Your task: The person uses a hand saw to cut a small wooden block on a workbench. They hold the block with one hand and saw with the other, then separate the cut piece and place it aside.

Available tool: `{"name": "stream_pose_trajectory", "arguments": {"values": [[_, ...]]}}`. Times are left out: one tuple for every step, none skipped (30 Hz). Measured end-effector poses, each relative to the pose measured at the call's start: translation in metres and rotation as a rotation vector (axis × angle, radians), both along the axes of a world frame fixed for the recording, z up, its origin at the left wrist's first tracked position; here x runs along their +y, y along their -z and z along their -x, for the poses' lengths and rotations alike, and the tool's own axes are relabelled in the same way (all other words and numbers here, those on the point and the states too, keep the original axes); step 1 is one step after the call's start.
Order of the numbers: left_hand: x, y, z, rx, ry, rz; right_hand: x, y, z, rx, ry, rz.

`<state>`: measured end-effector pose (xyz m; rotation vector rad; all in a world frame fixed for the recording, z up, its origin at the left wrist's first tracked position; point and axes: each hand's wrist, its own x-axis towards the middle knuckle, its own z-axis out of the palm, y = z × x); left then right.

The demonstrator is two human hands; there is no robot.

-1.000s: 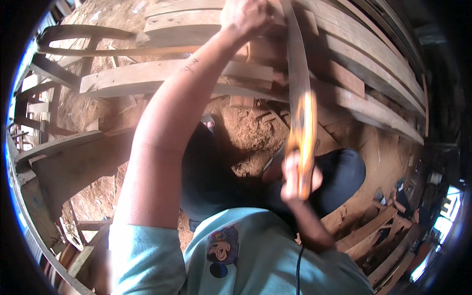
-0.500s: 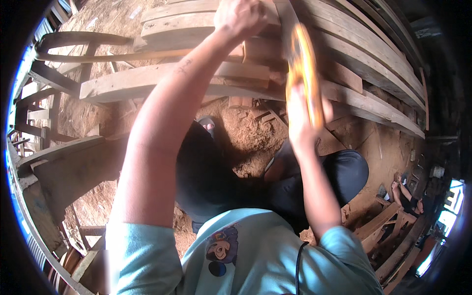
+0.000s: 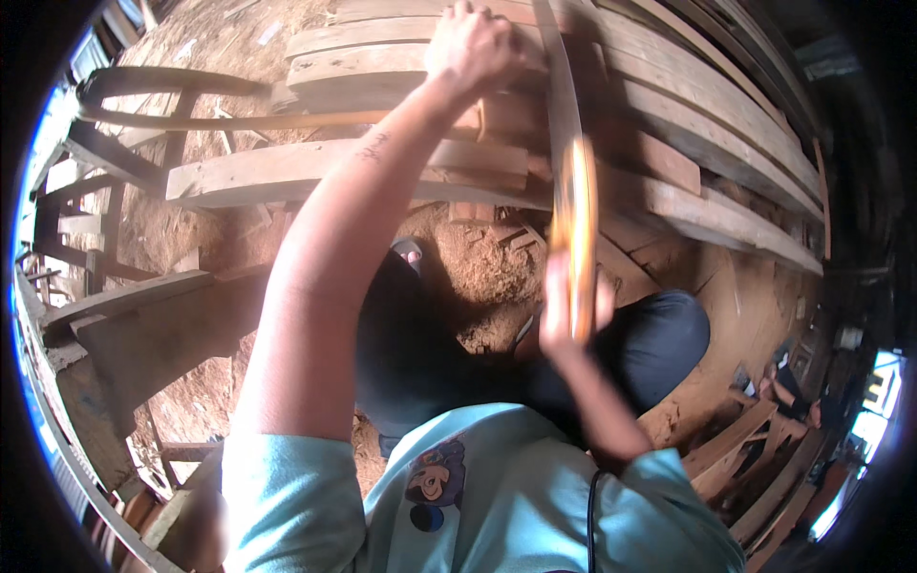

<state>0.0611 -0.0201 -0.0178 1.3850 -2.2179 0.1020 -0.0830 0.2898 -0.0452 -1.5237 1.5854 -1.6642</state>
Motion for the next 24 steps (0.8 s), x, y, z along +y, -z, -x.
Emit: {"name": "stream_pose_trajectory", "arguments": {"values": [[-0.002,-0.002,0.002,0.068,0.031,0.074,0.029,0.029,0.020,0.151,0.052,0.025],[-0.001,-0.001,0.010,0.135,0.065,0.138,0.058,0.058,0.040,0.302,0.115,0.049],[0.005,0.005,0.015,0.190,0.108,0.189,0.056,0.043,0.036,0.227,0.061,-0.096],[-0.007,0.041,0.008,0.352,0.084,0.421,0.050,0.023,0.027,0.166,-0.020,-0.243],[-0.015,0.035,0.008,0.339,0.148,0.281,-0.004,-0.006,0.024,0.062,-0.089,-0.279],[-0.012,0.031,0.005,0.066,0.142,0.340,-0.059,-0.035,0.022,-0.042,-0.154,-0.314],[-0.001,0.034,0.008,-0.201,0.140,0.381,-0.076,-0.035,0.016,-0.065,-0.126,-0.252],[-0.003,0.037,0.004,-0.157,0.130,0.516,-0.069,-0.027,0.009,-0.069,-0.115,-0.193],[-0.004,0.040,0.000,-0.115,0.120,0.651,-0.035,-0.011,0.001,-0.040,-0.085,-0.124],[-0.014,0.035,0.000,-0.058,0.099,0.807,0.006,0.006,-0.001,0.027,-0.037,-0.002],[-0.007,0.018,0.010,0.347,0.165,0.532,0.017,0.020,0.004,0.171,0.076,0.149],[-0.008,0.013,0.014,0.298,0.120,0.473,0.026,0.034,0.007,0.315,0.211,0.290],[-0.003,0.014,0.013,0.243,0.077,0.404,0.029,0.017,0.012,0.125,0.020,0.135],[0.009,0.010,0.011,0.033,0.058,0.281,0.030,-0.003,0.018,-0.054,-0.119,-0.039],[0.017,-0.001,0.007,-0.191,0.038,0.180,-0.022,-0.031,0.001,-0.236,-0.027,-0.104],[0.016,-0.006,0.005,-0.242,0.013,0.117,-0.075,-0.031,0.012,-0.016,-0.052,-0.049],[0.016,-0.011,0.004,-0.298,-0.006,0.058,-0.106,-0.040,0.001,-0.219,-0.121,-0.101],[0.012,-0.010,0.002,-0.194,-0.016,0.031,-0.096,-0.023,0.002,-0.173,-0.094,-0.102],[0.008,-0.008,-0.002,-0.092,-0.030,0.004,-0.072,-0.006,0.003,-0.129,-0.072,-0.104],[0.004,-0.004,-0.004,-0.094,-0.035,0.001,-0.022,-0.022,-0.007,0.169,0.010,-0.112],[-0.001,-0.007,0.005,-0.078,-0.027,0.008,0.019,-0.010,-0.001,0.178,0.027,-0.045],[0.005,0.001,0.008,-0.035,-0.015,0.064,0.051,-0.013,-0.006,0.075,-0.002,-0.052],[0.010,0.009,0.009,0.009,-0.001,0.120,0.066,-0.015,-0.003,0.045,-0.024,-0.084],[0.011,0.015,0.005,-0.076,0.001,0.333,0.048,-0.005,0.012,0.073,-0.048,-0.111]]}}
